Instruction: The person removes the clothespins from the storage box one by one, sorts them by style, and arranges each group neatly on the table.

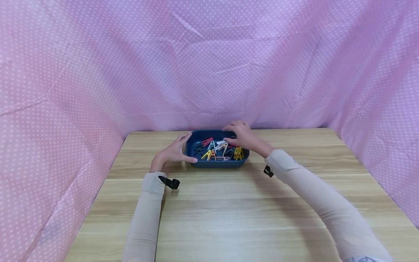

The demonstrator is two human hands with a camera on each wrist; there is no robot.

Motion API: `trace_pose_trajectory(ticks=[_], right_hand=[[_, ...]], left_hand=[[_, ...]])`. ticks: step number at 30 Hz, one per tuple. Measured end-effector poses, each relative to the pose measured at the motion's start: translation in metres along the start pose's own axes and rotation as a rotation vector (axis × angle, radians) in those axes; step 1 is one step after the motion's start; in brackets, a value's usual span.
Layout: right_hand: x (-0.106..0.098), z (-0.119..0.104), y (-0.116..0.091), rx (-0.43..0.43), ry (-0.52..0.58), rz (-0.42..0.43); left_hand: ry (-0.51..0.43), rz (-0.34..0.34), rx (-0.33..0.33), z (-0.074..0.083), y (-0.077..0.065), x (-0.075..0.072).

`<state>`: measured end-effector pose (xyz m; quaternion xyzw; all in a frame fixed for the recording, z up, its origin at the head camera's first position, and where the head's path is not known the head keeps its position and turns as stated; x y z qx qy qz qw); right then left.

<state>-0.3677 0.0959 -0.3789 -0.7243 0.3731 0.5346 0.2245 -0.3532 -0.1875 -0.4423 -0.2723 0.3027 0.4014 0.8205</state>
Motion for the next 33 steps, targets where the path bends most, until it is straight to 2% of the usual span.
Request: trace_pose_trajectory(ticks=[7,14,18,26,33], right_hand=[[0.02,-0.026,0.015,-0.055,-0.064,-0.03],[0.034,-0.042,0.026,-0.067,-0.096,-0.034],[0.041,-0.045,0.03,-0.062,-0.13,-0.06],[0.06,-0.046,0.037,-0.052,-0.197,-0.183],[0.07,-0.045,0.039,-0.038,-0.215,-0.222]], left_hand=[[-0.01,-0.004,0.004,0.0,-0.001,0.001],[-0.015,-0.007,0.01,0.001,-0.001,0.002],[-0.025,-0.011,0.017,0.001,-0.001,0.002],[-0.014,-0.01,0.023,0.001,-0.002,0.001],[-0.006,-0.009,0.016,0.0,-0.002,0.002]])
Point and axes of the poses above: each hand's wrist, its own y-axis towards the middle knuckle, its own x-axis out of the palm, z = x × y, the point moved 4 cm from there along y, towards the middle knuckle, and after that the axes turned 8 degrees about -z, right-handed, at the moved point
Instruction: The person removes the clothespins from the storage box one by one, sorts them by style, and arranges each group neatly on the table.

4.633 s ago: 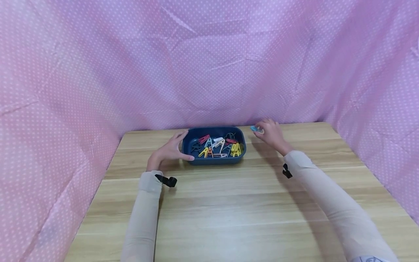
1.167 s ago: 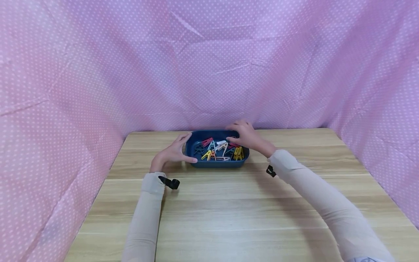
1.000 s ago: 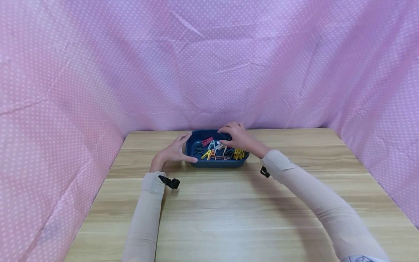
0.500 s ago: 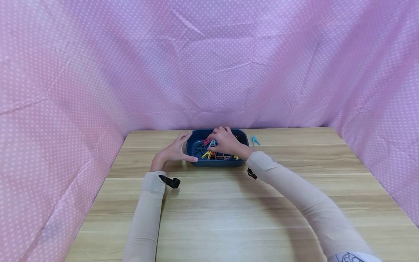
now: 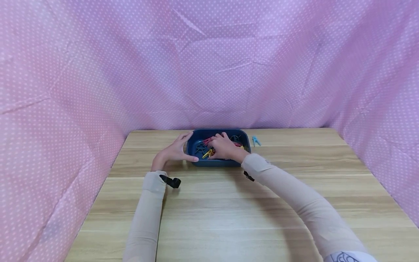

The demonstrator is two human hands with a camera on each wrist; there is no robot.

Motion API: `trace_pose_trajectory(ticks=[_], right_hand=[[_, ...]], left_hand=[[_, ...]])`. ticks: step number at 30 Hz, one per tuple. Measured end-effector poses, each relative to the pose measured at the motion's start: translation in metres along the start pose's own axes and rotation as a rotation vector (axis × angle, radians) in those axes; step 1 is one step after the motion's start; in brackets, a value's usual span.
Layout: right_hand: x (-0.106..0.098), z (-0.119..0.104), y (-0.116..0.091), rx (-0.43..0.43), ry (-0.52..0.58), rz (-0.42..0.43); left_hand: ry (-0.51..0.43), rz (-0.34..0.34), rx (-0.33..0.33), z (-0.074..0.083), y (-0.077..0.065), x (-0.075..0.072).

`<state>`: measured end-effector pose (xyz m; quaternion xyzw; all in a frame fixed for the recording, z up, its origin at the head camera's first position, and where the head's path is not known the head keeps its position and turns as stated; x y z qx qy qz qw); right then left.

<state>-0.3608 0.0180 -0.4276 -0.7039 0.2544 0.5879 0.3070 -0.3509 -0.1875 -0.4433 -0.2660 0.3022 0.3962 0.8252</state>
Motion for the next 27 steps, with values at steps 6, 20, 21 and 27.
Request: trace_pose_trajectory(ticks=[6,20,21,27], right_hand=[[0.0026,0.0059,0.0035,0.023,0.02,-0.006],[0.0075,0.0081,0.0044,0.022,0.077,-0.004],[0.0079,0.0079,0.0042,0.02,0.079,0.0],[0.0093,0.0058,0.0022,0.004,0.107,0.015]], left_hand=[[-0.004,0.0,0.005,0.0007,0.0011,0.0001],[-0.004,0.0,0.013,-0.0005,0.002,-0.0005],[-0.005,0.0,0.013,-0.0006,0.0018,-0.0006],[-0.008,-0.007,0.007,0.0005,-0.0001,-0.0008]])
Point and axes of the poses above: each hand's wrist, its own y-axis towards the middle knuckle, its own x-axis out of the palm, z = x × y, the point moved 4 cm from there along y, towards the middle knuckle, and after that the axes turned 8 degrees about -z, right-handed, at the moved point
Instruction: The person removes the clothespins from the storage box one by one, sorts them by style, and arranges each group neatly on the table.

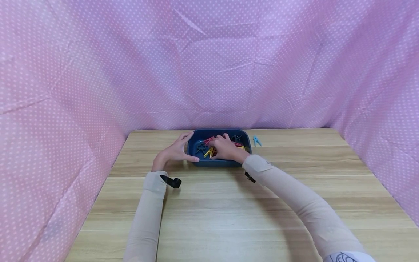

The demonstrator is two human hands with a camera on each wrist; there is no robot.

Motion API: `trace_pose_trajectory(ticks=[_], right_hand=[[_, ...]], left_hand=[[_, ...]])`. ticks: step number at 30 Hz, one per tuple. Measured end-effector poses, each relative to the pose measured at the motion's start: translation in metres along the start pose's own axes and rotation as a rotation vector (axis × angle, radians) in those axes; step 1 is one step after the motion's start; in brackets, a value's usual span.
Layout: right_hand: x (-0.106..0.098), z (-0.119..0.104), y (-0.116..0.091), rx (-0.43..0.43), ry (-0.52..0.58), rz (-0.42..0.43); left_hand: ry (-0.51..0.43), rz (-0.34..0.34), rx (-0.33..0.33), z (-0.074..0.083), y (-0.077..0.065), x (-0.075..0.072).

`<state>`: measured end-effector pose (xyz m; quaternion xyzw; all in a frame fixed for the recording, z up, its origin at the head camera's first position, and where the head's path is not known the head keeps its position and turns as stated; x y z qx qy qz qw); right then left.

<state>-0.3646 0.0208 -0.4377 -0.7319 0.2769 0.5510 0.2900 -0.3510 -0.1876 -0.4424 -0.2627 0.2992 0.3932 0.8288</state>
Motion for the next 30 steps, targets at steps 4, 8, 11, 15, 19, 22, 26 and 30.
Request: trace_pose_trajectory(ticks=[4,8,11,15,19,22,26,30], right_hand=[[0.0,0.0,-0.002,-0.017,0.045,0.02],[-0.001,0.002,-0.003,-0.035,0.082,0.036],[-0.003,0.004,-0.004,-0.045,0.106,0.045],[-0.007,0.008,-0.007,-0.046,0.129,0.058],[-0.016,0.01,-0.011,-0.051,0.133,0.086],[-0.025,0.011,-0.017,-0.061,0.135,0.122],[-0.04,0.015,-0.027,-0.075,0.138,0.184],[-0.056,0.024,-0.039,-0.069,0.121,0.227]], left_hand=[[-0.001,0.001,0.006,0.001,0.0,0.0],[-0.008,0.007,0.012,0.002,-0.001,0.0],[-0.008,0.009,0.014,0.002,-0.001,0.0],[-0.005,0.008,0.018,0.001,0.0,0.0],[0.001,0.006,0.029,0.001,0.0,0.0],[0.01,0.005,0.031,0.001,0.001,0.001],[0.02,0.007,0.025,0.001,0.001,0.001],[0.025,0.011,0.024,0.0,0.0,0.0]])
Point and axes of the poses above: each hand's wrist, its own y-axis towards the middle knuckle, its own x-axis out of the palm, z = x × y, the point moved 4 cm from there along y, towards the middle knuckle, and after that the axes turned 8 degrees about -z, right-handed, at the moved point
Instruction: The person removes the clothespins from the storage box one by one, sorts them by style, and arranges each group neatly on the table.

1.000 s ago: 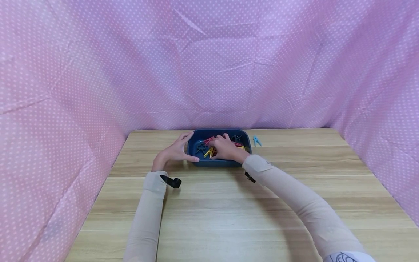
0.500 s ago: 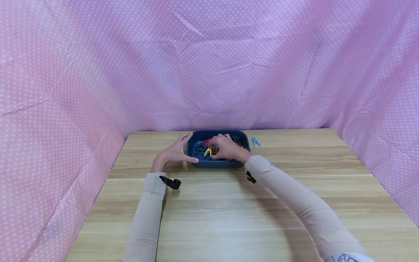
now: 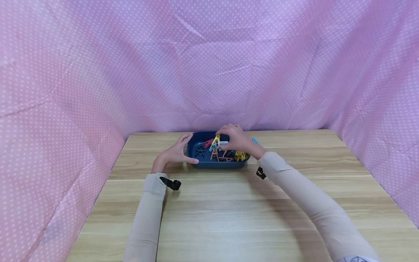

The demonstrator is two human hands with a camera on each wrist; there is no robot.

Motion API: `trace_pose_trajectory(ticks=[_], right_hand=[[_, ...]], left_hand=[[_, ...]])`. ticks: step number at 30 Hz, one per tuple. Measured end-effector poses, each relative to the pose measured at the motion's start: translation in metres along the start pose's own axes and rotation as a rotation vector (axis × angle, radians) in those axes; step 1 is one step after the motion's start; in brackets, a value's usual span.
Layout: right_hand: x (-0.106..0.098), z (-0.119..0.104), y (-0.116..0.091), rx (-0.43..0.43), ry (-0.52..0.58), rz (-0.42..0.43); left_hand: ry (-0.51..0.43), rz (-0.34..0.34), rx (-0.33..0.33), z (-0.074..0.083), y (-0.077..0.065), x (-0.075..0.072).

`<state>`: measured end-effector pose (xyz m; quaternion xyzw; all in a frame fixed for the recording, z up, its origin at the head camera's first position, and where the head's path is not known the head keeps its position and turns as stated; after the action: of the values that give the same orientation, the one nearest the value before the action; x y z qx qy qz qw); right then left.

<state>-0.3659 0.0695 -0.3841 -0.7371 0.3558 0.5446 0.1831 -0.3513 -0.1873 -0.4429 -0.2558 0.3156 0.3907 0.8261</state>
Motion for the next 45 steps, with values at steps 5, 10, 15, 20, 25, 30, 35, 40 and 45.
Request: trace_pose_trajectory(ticks=[5,10,15,20,25,30,35,40,45], right_hand=[[-0.023,0.016,-0.015,0.03,-0.022,0.033],[-0.04,0.04,-0.037,0.036,-0.026,0.086],[-0.053,0.066,-0.059,0.041,-0.026,0.147],[-0.061,0.088,-0.08,0.082,-0.056,0.144],[-0.063,0.109,-0.097,0.156,-0.059,0.078],[-0.059,0.127,-0.107,0.199,-0.094,0.036],[-0.052,0.138,-0.112,0.231,-0.118,0.008],[-0.043,0.147,-0.114,0.224,-0.132,-0.006],[-0.034,0.153,-0.112,0.177,-0.128,-0.02]], left_hand=[[-0.018,0.003,0.005,-0.001,0.0,0.001],[-0.027,0.0,-0.002,-0.003,-0.001,0.002],[-0.072,-0.007,-0.013,-0.003,-0.004,0.002],[-0.101,-0.01,-0.023,-0.003,-0.006,0.003],[-0.086,-0.009,-0.017,-0.005,-0.004,0.003],[-0.069,-0.009,-0.011,-0.005,-0.003,0.002],[-0.062,-0.01,-0.02,-0.003,-0.003,0.001],[-0.057,-0.005,-0.014,-0.001,0.0,0.0],[-0.056,-0.007,-0.007,-0.001,0.001,0.0]])
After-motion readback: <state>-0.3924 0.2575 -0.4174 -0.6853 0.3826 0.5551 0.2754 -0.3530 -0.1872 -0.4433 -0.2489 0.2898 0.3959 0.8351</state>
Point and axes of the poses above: each hand's wrist, its own y-axis towards the middle knuckle, its own x-axis out of the palm, z = x × y, the point moved 4 cm from there along y, towards the middle knuckle, and after that the axes turned 8 degrees about -z, right-handed, at the moved point
